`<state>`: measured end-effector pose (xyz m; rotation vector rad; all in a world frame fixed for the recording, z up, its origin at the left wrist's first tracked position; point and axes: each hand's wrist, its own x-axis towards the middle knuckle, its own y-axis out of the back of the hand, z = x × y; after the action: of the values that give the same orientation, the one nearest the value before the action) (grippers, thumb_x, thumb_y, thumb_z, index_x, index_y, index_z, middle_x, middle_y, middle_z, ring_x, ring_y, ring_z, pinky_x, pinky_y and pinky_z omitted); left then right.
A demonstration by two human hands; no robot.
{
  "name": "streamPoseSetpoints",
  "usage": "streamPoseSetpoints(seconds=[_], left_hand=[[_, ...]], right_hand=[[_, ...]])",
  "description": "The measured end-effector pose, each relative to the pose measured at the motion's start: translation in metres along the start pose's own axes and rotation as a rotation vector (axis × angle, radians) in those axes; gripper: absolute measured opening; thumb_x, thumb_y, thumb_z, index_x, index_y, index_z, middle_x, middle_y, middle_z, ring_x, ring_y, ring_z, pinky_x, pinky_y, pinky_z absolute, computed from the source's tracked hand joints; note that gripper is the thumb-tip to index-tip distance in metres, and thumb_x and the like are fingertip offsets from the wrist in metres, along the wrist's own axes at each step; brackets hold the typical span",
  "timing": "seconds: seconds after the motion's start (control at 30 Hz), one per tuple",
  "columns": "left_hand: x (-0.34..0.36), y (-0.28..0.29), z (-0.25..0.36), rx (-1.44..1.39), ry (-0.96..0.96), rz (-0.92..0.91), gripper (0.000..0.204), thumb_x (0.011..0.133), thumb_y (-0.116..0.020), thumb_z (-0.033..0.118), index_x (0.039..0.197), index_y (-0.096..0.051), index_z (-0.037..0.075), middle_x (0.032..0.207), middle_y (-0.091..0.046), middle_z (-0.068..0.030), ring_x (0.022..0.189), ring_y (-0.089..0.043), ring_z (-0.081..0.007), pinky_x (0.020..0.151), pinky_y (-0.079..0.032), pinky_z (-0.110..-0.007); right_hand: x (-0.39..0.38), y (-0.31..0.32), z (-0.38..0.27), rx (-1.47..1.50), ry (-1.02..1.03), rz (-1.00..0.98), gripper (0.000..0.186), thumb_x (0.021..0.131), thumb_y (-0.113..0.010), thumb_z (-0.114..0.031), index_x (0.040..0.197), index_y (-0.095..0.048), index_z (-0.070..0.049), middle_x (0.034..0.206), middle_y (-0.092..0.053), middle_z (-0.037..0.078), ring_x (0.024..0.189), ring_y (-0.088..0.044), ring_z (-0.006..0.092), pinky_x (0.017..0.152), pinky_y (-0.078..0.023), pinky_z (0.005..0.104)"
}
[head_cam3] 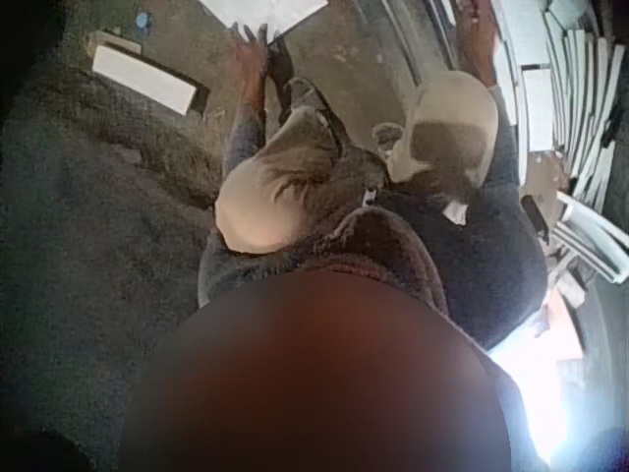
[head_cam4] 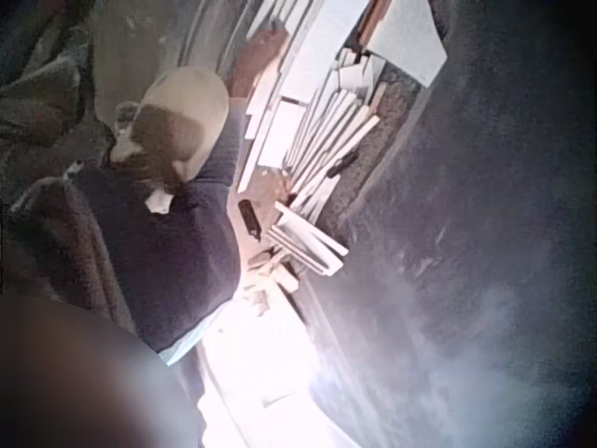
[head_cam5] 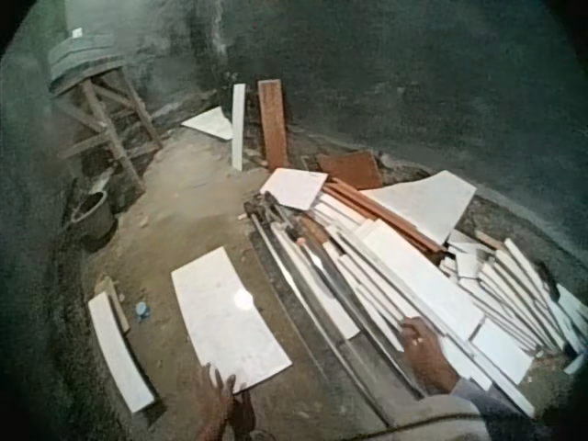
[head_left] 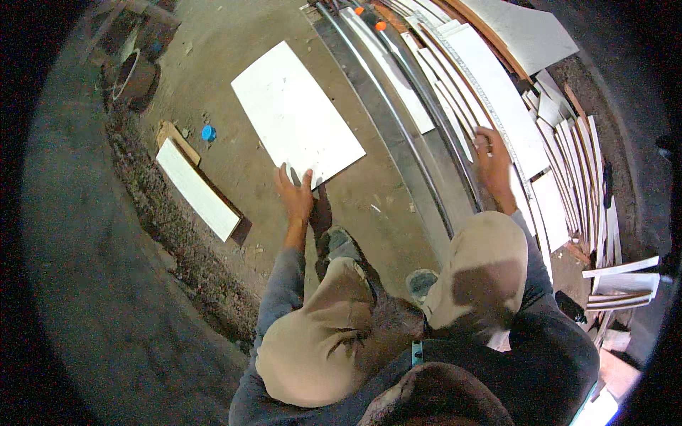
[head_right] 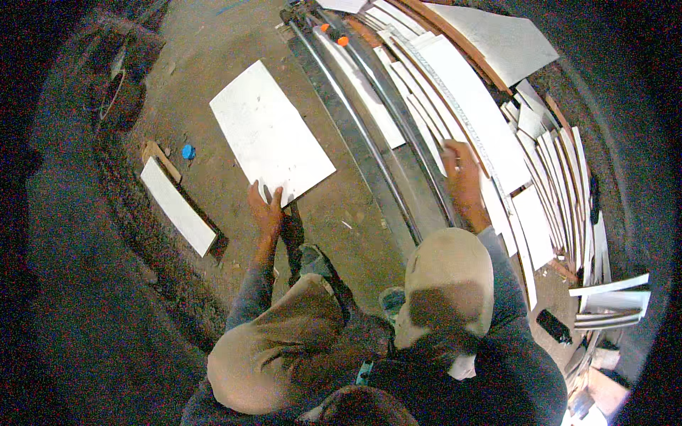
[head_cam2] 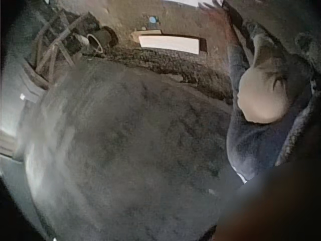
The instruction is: The person repeatedly places white rectangular panels on a manual tile cutter, aligns them, and cuts them into narrower strips. The cut pieces are set aside on the floor next to the cutter.
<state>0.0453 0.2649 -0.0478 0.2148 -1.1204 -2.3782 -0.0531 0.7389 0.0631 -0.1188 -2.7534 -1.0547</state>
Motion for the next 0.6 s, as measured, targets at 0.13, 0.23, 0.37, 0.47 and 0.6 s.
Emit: streamPoseSetpoints(seconds=[0.13,0.23,0.37,0.47,0.6], left_hand=[[0.021,0.003,-0.002,-0.242,0.363,0.034,0.063,0.097,-0.073,0.021,0.145,-0.045,-0.009,0.139,-0.054,-0.0259,0.133,-0.052,-0.0388,0.112,-0.042,-0.045],[0.033,-0.003,-0.005,-0.396,0.487,0.081,0.051,0.098,-0.069,0.016,0.139,-0.051,-0.009,0.132,-0.061,-0.0226,0.122,-0.060,-0.0314,0.104,-0.046,-0.043],[0.032,-0.004,-0.015,-0.535,0.564,0.028,0.049,0.101,-0.066,0.017,0.140,-0.052,-0.008,0.143,-0.058,-0.0237,0.131,-0.057,-0.0327,0.110,-0.045,-0.043],[0.030,0.002,-0.026,-0.413,0.480,-0.058,0.054,0.101,-0.066,0.020,0.145,-0.050,-0.007,0.146,-0.056,-0.0221,0.135,-0.055,-0.0326,0.113,-0.043,-0.043],[0.021,0.008,-0.041,-0.426,0.489,-0.081,0.053,0.100,-0.067,0.023,0.143,-0.054,-0.007,0.144,-0.058,-0.0232,0.133,-0.056,-0.0319,0.113,-0.043,-0.044]], right_hand=[[-0.012,-0.103,-0.051,0.365,0.078,-0.679,0.039,0.104,-0.060,-0.020,0.139,-0.059,-0.002,0.136,-0.064,0.021,0.129,-0.061,0.0303,0.106,-0.049,0.0409],[-0.026,-0.182,-0.072,-0.077,0.570,-0.604,0.048,0.101,-0.058,-0.014,0.147,-0.051,0.000,0.155,-0.046,0.023,0.143,-0.045,0.0386,0.118,-0.039,0.0448],[-0.014,-0.203,-0.089,0.010,0.480,-0.384,0.046,0.093,-0.050,0.000,0.139,-0.057,0.001,0.144,-0.053,0.027,0.139,-0.046,0.0441,0.122,-0.035,0.0517],[0.026,-0.159,-0.077,-0.218,0.337,-0.141,0.048,0.093,-0.059,-0.006,0.140,-0.055,-0.002,0.143,-0.053,0.022,0.131,-0.050,0.0402,0.108,-0.044,0.0519],[0.068,-0.128,-0.056,-0.493,0.094,0.038,0.074,0.088,-0.079,-0.027,0.148,-0.044,-0.002,0.127,-0.060,0.020,0.117,-0.059,0.0387,0.095,-0.050,0.0545]])
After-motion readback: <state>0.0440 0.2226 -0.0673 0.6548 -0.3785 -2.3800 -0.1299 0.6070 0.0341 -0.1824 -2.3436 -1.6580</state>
